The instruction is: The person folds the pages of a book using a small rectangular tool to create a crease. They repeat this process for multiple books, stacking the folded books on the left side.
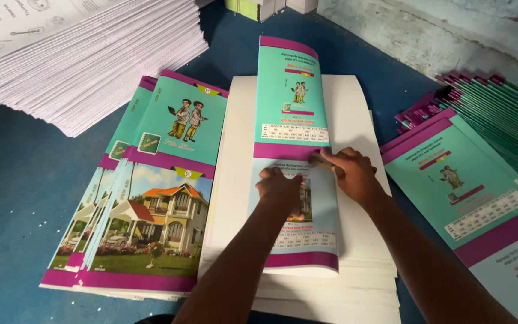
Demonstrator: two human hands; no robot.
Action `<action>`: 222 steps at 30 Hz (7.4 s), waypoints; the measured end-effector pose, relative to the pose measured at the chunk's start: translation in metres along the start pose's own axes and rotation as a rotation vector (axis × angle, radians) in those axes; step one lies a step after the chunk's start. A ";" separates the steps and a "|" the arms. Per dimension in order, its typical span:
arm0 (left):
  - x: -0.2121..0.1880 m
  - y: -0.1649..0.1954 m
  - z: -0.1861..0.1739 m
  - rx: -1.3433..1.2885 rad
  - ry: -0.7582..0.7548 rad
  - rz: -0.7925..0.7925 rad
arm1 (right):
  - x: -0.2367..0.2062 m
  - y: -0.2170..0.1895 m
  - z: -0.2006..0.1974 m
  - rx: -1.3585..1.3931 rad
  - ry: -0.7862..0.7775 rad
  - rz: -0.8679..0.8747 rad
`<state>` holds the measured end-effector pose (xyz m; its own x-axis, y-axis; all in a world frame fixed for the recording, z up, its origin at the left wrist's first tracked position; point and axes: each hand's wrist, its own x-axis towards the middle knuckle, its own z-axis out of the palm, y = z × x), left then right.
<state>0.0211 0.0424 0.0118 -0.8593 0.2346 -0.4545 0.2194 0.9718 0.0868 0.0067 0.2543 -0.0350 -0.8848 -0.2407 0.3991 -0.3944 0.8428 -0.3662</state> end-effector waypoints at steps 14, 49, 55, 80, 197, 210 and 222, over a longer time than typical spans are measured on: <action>-0.002 0.002 -0.004 0.059 -0.048 0.005 | 0.078 0.036 0.024 0.030 0.076 0.114; 0.004 -0.003 0.003 0.042 -0.071 0.066 | 0.244 0.143 0.083 0.087 0.002 0.391; 0.000 -0.005 0.005 0.006 -0.044 0.067 | 0.219 0.147 0.081 0.193 -0.002 0.330; 0.008 -0.004 0.019 0.022 0.064 0.010 | 0.054 0.054 0.042 0.193 0.031 0.126; -0.150 -0.157 -0.079 -0.455 0.728 -0.220 | -0.151 0.028 -0.063 -0.025 -0.432 0.676; -0.144 -0.258 -0.035 -0.444 0.693 -0.434 | -0.146 0.018 -0.071 0.150 -0.322 0.756; -0.144 -0.288 0.010 -0.475 0.612 -0.546 | -0.145 0.026 -0.053 0.128 -0.242 0.773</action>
<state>0.0862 -0.2716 0.0430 -0.9100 -0.4145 -0.0064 -0.3800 0.8280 0.4124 0.1378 0.3365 -0.0575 -0.9415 0.2766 -0.1924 0.3368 0.7554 -0.5621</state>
